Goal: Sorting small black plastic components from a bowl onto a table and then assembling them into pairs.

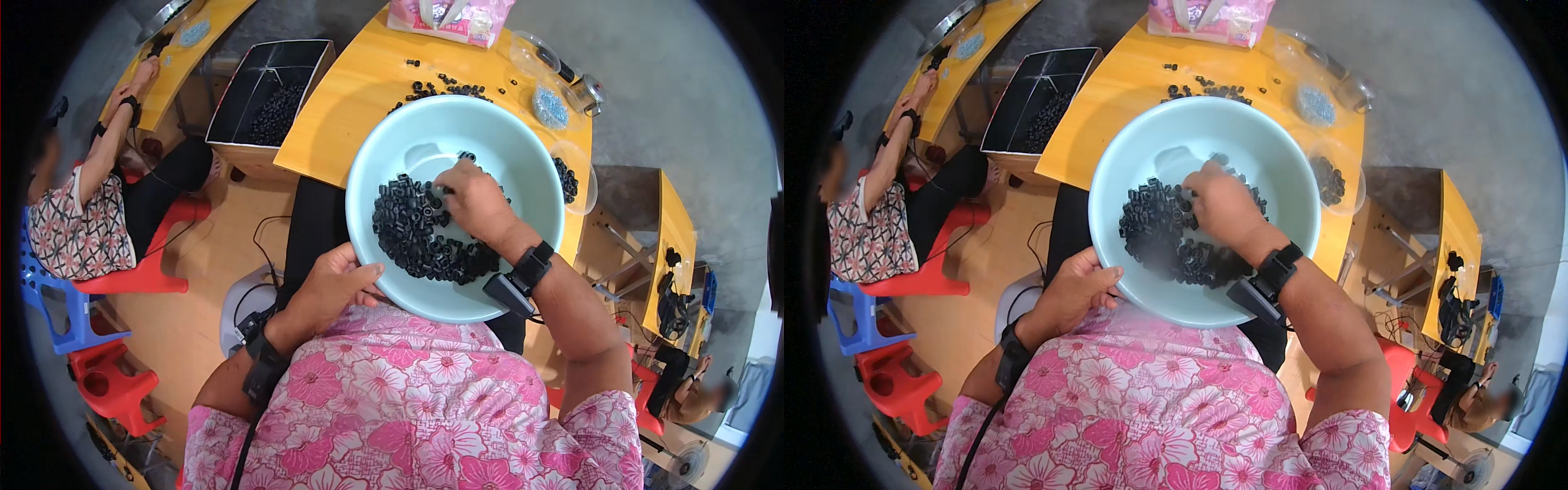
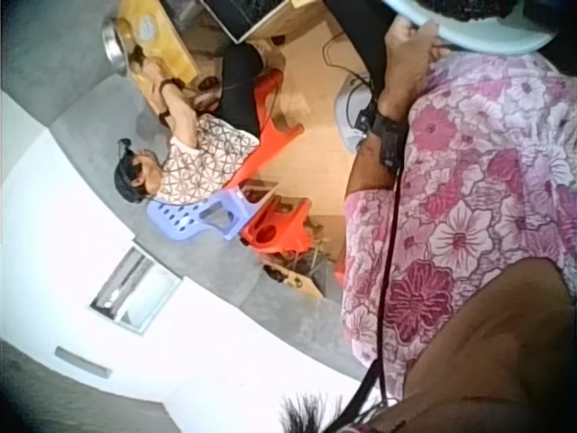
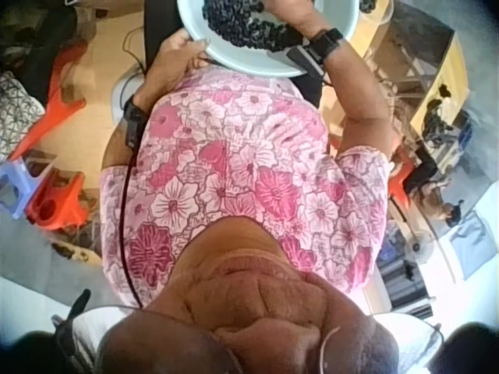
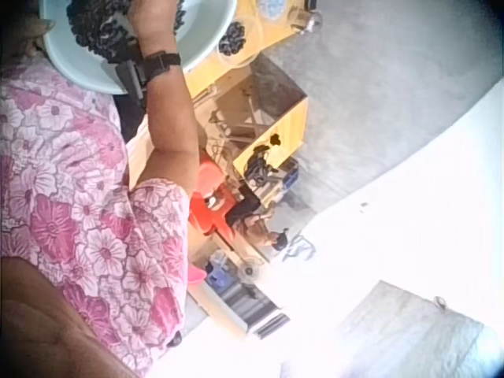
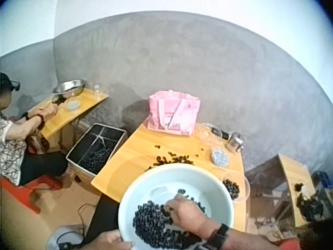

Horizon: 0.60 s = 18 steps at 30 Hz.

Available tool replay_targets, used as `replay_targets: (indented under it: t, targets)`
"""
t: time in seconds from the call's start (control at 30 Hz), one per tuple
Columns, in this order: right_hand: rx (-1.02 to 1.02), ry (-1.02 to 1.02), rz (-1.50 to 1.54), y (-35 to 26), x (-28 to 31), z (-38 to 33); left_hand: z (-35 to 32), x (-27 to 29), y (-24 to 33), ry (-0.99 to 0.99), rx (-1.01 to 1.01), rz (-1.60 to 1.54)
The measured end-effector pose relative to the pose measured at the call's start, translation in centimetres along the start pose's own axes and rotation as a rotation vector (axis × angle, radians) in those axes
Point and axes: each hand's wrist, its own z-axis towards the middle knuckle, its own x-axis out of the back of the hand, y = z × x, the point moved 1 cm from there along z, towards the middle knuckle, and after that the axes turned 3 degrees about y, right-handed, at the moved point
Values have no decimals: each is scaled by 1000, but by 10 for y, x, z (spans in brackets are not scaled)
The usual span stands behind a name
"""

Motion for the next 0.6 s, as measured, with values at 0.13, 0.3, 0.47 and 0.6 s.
replay_targets:
  t: [0.13, 0.3, 0.47, 0.6]
  targets:
    - [-82, 319, -10, 29, 14, 6, -2, -2, 2, -13, -7, -29]
    - [-195, 297, -124, 51, 21, 19, -3, -2, 2, -7, 5, -7]
    - [-198, 136, -247, 52, 6, 26, -1, -3, 4, 5, 11, 8]
    - [-188, 89, -264, 54, 11, 31, 0, -6, 7, -7, 2, -10]
